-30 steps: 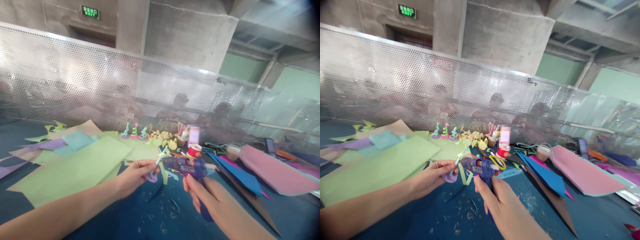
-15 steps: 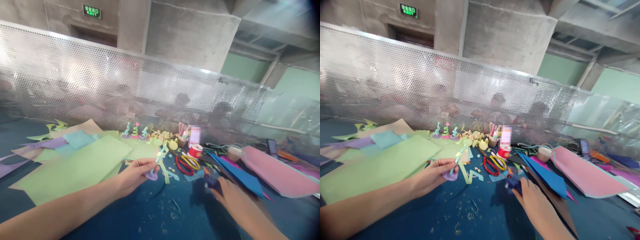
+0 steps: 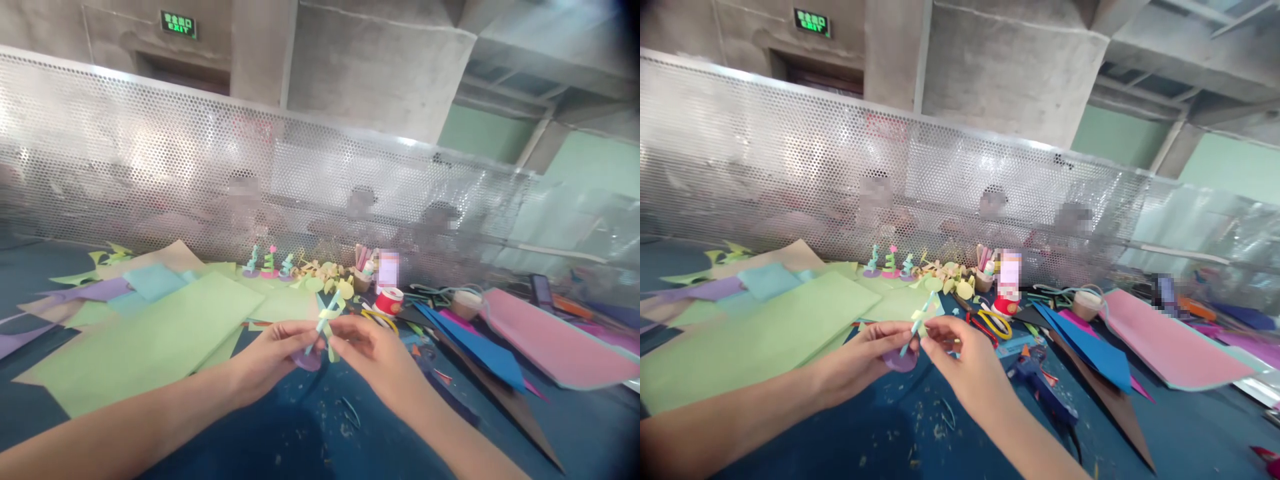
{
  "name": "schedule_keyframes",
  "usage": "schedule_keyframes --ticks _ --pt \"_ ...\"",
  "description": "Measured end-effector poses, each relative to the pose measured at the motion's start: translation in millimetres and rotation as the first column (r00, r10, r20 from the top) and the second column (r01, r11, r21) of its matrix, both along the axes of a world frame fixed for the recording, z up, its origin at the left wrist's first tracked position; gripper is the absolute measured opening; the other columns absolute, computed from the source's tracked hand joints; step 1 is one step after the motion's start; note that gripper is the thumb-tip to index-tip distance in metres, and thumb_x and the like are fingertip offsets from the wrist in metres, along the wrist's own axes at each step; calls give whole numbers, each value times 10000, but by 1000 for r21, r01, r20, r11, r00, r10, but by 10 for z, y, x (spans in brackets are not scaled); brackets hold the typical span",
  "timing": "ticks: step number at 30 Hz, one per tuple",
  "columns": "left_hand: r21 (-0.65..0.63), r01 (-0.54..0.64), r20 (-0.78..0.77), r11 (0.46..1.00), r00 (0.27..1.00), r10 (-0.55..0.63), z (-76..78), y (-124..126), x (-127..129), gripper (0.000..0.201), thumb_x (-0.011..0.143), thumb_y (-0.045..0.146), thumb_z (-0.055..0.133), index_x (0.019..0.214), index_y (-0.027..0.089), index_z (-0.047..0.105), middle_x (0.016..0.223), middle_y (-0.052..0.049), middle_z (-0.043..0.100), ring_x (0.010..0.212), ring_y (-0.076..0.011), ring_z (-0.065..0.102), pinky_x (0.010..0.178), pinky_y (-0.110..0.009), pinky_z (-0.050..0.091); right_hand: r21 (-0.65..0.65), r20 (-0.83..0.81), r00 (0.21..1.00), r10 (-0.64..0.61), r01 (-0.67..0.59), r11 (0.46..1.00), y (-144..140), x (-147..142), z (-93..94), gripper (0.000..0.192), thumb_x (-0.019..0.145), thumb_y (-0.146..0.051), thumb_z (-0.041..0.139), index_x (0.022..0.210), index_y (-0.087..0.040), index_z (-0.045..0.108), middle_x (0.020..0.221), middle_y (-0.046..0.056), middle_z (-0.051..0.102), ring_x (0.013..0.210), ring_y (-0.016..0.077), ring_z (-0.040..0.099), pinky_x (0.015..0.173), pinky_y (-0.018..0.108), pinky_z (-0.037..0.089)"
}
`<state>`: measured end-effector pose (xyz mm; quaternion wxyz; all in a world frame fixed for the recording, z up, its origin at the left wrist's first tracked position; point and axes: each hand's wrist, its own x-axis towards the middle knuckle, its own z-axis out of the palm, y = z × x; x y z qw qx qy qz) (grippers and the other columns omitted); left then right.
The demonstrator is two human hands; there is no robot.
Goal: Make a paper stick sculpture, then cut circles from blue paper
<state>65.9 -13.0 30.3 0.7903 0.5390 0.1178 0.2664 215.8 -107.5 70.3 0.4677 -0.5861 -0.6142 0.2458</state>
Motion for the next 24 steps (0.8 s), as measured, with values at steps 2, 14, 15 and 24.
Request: schedule_keyframes --ticks 2,14,15,24 --pt "-8 -7 13 1000 1000 7 4 2 -7 148 786 263 634 809 125 683 770 -28 618 674 -87 519 669 -200 394 21 -41 999 -7 8 1000 43 -53 -23 224 799 -289 563 971 -151 605 905 59 671 839 170 645 800 308 512" --pt "23 -12 -40 1000 999 13 -8 56 -18 169 785 288 635 769 130 694 708 -21 617 647 -92 550 660 -208 409 81 -90 995 -39 46 996 103 -29 -36 154 779 -288 581 805 -147 635 797 33 641 756 151 604 724 265 484" --pt "27 -11 -44 1000 999 12 -10 59 -19 171 782 290 638 764 130 694 704 -21 618 645 -92 548 656 -207 408 76 -98 995 -33 40 996 101 -27 -31 152 776 -285 582 801 -147 640 800 31 639 763 150 601 728 262 479" --pt "11 0 -14 1000 1000 0 -12 6 -2 150 777 262 650 877 153 676 774 -13 626 666 -80 554 671 -199 421 -3 -295 954 51 -55 998 155 -45 -98 130 744 -286 623 793 -166 630 648 -12 625 663 131 587 669 245 460"
